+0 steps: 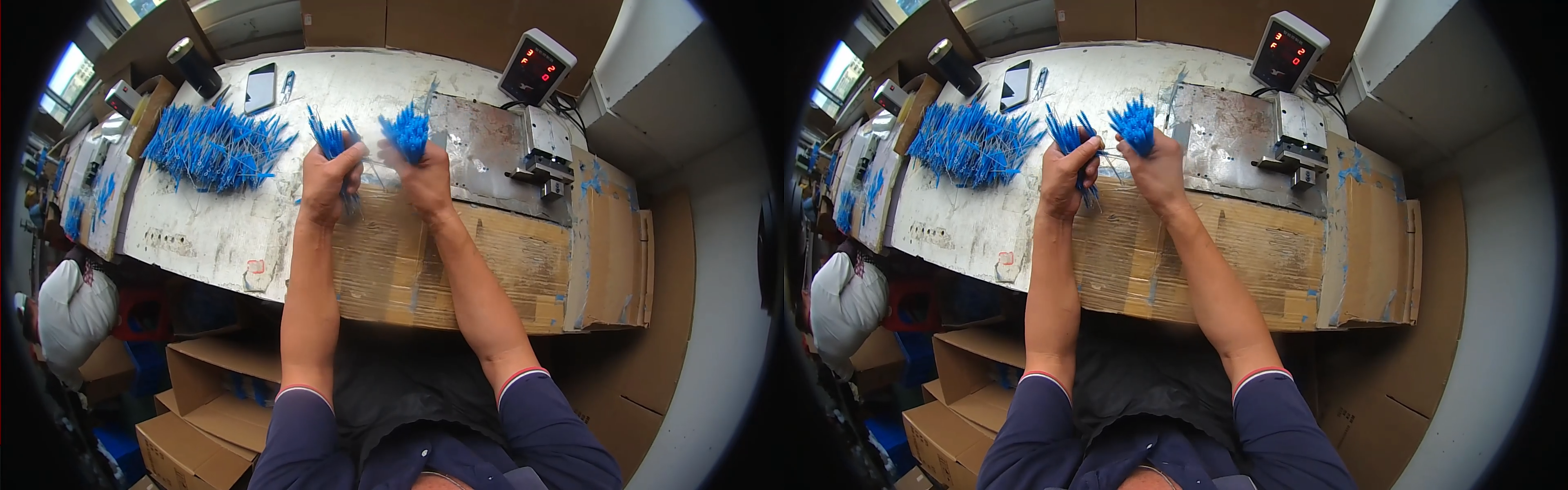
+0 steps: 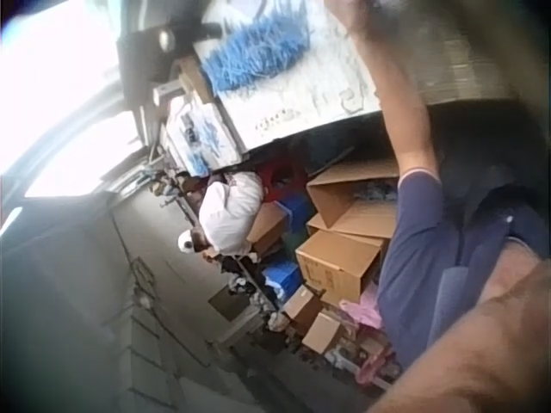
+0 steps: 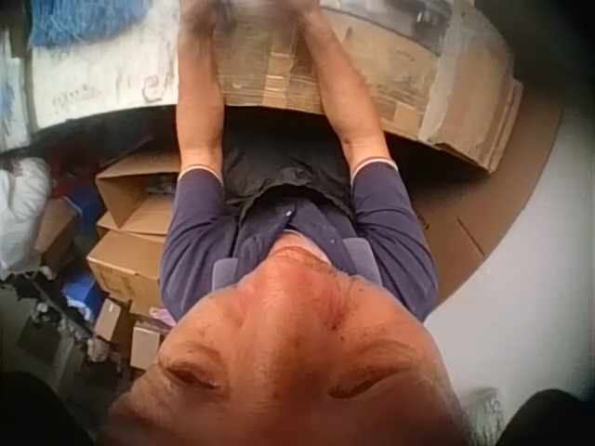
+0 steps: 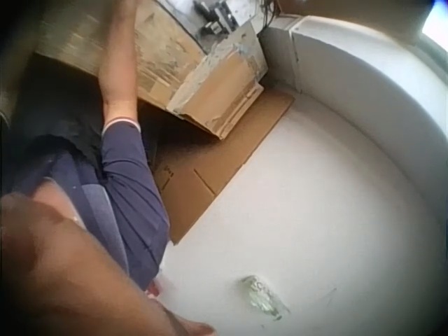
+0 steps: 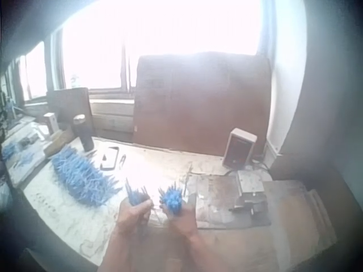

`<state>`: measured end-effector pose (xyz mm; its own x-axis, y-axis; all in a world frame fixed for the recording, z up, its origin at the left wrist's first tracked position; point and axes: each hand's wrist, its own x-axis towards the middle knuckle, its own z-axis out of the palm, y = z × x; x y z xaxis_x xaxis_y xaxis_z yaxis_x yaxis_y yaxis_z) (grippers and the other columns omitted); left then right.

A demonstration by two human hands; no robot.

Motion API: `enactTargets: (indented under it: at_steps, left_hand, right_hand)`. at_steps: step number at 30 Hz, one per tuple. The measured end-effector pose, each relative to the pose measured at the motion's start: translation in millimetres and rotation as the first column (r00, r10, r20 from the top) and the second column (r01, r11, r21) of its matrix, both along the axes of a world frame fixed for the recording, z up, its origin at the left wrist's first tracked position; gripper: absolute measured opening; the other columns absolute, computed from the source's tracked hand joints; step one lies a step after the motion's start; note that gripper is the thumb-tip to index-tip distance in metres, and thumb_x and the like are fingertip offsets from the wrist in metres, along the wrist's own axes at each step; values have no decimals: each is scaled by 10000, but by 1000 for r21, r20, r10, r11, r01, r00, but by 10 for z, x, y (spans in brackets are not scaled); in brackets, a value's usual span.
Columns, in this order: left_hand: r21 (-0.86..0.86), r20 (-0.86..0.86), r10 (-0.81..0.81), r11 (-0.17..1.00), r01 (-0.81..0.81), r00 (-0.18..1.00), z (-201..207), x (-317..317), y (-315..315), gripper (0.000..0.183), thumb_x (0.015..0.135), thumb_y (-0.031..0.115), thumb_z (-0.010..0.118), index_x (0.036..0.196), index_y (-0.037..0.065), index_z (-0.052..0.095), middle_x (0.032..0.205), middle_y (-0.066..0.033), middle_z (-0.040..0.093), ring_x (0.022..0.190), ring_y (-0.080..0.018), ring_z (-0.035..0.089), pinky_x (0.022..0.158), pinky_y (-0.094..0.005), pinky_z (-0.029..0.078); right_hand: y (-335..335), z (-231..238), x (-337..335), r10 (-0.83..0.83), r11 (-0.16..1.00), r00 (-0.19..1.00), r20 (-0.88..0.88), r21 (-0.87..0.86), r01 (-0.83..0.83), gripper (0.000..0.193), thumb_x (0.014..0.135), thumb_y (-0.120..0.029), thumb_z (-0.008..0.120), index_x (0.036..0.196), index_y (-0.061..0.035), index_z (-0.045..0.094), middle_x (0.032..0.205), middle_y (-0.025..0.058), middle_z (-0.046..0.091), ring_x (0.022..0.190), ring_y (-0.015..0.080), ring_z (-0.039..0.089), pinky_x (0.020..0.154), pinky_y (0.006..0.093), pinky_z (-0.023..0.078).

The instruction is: Manually gathering blue plastic bristles into bunches and using a desktop machine to clamp or secure them together.

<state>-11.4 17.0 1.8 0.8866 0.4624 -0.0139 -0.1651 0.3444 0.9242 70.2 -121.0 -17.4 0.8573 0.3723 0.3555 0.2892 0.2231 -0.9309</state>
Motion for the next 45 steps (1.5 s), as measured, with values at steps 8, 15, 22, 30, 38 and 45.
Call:
enactTargets:
  at_steps: [8, 15, 22, 30, 38, 45]
  left_hand:
    - [-75, 156, 21, 997, -9, 988, 0, 17, -37, 291, 954, 156, 738, 1159, -1, 602, 861, -65, 659, 544, -55, 485, 430, -201, 352]
    - [-303, 285, 27, 951, 63, 958, -128, 42, 137, 405, 1068, 311, 550, 1280, -33, 534, 1056, -144, 657, 684, -117, 562, 522, -237, 447]
    - [-442, 231, -15, 889, 119, 973, -257, 127, 144, 450, 1077, 327, 516, 1326, -47, 515, 1158, -197, 653, 892, -206, 651, 722, -311, 564]
    - [-522, 303, -177, 792, 318, 937, -365, 205, 51, 469, 1101, 355, 438, 1321, -39, 564, 1253, -189, 658, 1111, -290, 664, 1017, -420, 530]
    - [-431, 245, -214, 849, 304, 946, -255, 199, -121, 475, 1113, 335, 399, 1400, -30, 504, 1299, -177, 646, 1170, -281, 649, 1072, -426, 496]
    - [-375, 282, -202, 877, 302, 938, -361, 215, -15, 479, 1114, 340, 393, 1421, -18, 483, 1307, -183, 632, 1124, -269, 666, 997, -407, 548]
  right_hand:
    - [-96, 148, -114, 343, 929, 860, -377, 0, -370, 125, 885, -69, 752, 994, -11, 726, 832, 47, 710, 711, 131, 663, 667, 282, 551]
    - [-51, 241, -151, 261, 942, 904, -337, 294, -163, 229, 849, 9, 745, 1068, 33, 683, 922, 84, 711, 812, 210, 717, 758, 338, 595]
    - [-27, 54, -96, 224, 957, 878, -423, 264, -117, 178, 865, -51, 755, 1004, 44, 699, 844, 85, 700, 669, 136, 669, 566, 282, 554]
    - [-2, 94, -126, 187, 982, 851, -490, 125, -144, 178, 854, -17, 780, 1023, 23, 742, 895, 69, 747, 681, 99, 663, 590, 235, 534]
    - [-31, 132, -133, 238, 971, 840, -487, 95, -220, 213, 833, 12, 787, 1043, 17, 751, 946, 59, 751, 815, 121, 689, 743, 264, 564]
    - [-94, 207, -67, 341, 938, 779, -527, 245, -245, 234, 825, -5, 785, 1050, 26, 730, 904, 81, 748, 779, 151, 701, 701, 266, 552]
